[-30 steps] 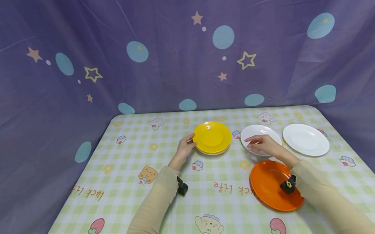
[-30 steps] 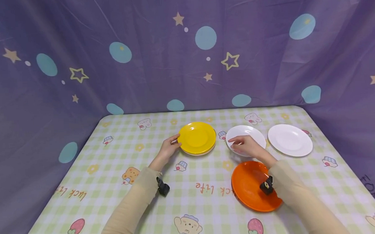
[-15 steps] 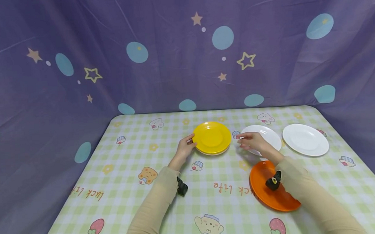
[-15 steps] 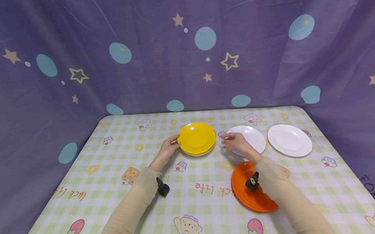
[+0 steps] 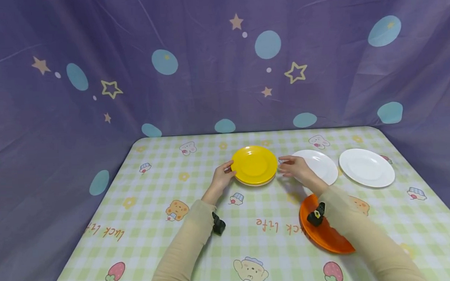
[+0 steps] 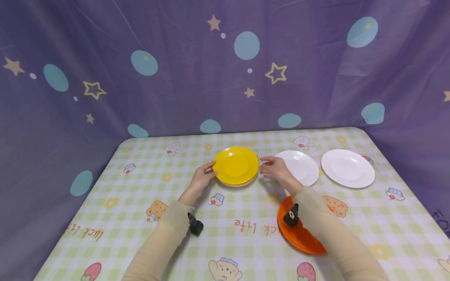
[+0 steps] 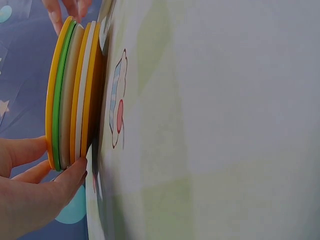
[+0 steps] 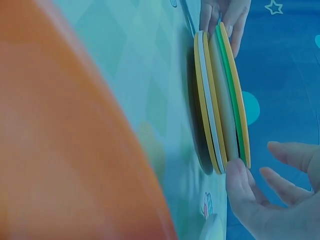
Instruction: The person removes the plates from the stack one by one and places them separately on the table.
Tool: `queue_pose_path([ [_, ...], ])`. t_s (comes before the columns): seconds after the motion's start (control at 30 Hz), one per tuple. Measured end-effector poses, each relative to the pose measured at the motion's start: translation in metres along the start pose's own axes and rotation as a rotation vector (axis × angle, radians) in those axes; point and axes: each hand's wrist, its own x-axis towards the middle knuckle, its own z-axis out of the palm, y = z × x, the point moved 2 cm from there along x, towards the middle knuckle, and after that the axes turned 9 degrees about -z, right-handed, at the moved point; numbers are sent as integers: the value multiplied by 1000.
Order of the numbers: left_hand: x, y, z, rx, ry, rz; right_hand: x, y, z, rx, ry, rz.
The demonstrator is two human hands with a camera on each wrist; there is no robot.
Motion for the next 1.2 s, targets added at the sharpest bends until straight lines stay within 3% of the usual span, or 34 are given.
queue_pose_path([
  [0.5, 0, 0, 0, 4, 0, 2, 7, -3, 13, 49, 116, 38],
  [0.83, 0, 0, -1, 2, 0, 7, 8, -7, 17, 73, 141, 68],
  [0.97, -1, 0, 0, 4, -1, 7, 16, 3, 17, 64, 140, 74],
  [1.03, 0, 0, 0, 2, -2, 5, 27, 21, 14, 107, 122, 20],
  [1.2, 1, -1, 0, -5, -3, 1, 25, 19, 14, 101, 111, 31],
])
